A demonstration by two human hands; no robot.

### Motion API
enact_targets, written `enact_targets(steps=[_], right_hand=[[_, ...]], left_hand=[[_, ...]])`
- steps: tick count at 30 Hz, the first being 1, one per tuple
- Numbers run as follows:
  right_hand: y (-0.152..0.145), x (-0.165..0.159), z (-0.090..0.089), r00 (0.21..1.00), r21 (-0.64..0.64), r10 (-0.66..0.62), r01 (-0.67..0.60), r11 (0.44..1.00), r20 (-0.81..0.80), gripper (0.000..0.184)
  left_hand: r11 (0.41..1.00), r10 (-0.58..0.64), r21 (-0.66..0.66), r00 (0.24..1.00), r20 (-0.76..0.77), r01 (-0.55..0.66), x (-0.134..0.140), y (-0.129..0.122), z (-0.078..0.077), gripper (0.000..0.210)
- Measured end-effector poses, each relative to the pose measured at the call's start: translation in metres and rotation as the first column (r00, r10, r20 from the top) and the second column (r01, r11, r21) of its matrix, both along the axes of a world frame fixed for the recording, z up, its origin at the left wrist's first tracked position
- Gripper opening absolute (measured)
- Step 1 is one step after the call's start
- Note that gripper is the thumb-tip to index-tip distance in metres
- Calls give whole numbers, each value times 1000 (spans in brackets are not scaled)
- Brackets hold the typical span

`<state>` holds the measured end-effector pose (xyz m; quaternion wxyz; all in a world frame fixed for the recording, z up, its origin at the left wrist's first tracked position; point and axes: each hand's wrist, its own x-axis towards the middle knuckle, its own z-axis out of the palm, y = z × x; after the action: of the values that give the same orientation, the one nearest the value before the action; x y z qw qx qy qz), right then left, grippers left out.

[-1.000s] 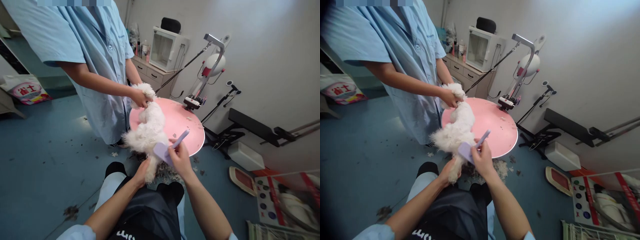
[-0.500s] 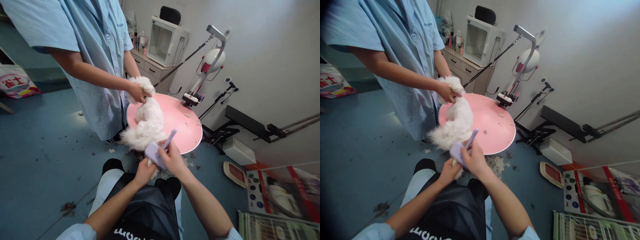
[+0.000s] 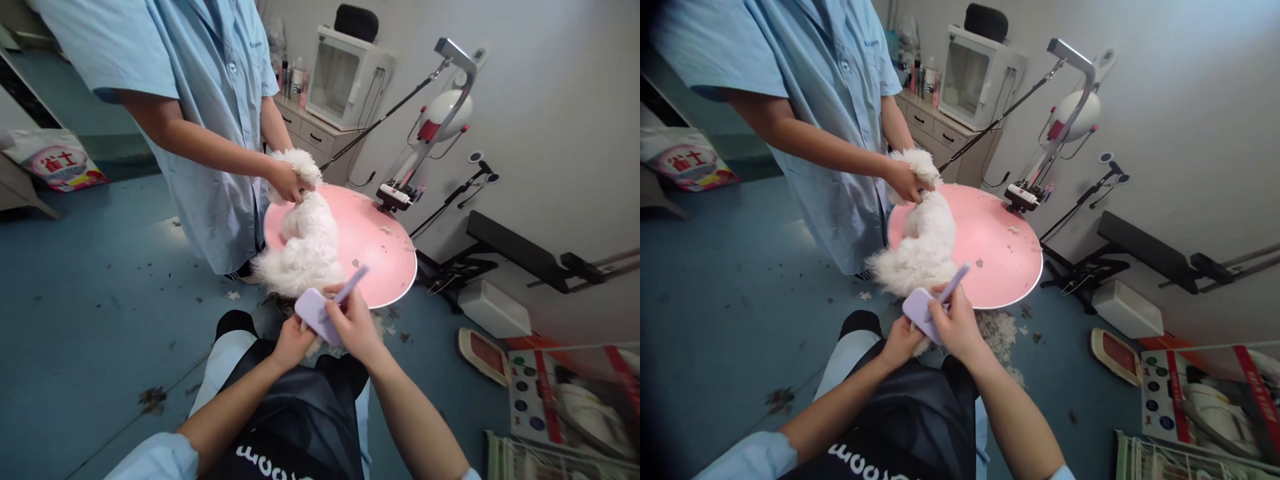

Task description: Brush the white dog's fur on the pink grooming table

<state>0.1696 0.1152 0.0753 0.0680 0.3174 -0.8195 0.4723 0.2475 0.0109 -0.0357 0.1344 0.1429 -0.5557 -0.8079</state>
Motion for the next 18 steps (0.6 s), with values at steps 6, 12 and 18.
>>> enact_targets(steps=[6,12,18], right_hand=[[0,0,3,994,-166,-105,96,981,-42,17],[-1,2,-3,990,-205,-138,128,970,-35,18],[-1,-1,-5,998,-117,-37,42,992,45,19]], left_hand=[[1000,-30,5,1000,-7,30,5,-5,-3,47],[998,-57,36,998,9,57,9,-7,-5,56],[997,-62,43,998,-11,62,11,-10,-6,56]])
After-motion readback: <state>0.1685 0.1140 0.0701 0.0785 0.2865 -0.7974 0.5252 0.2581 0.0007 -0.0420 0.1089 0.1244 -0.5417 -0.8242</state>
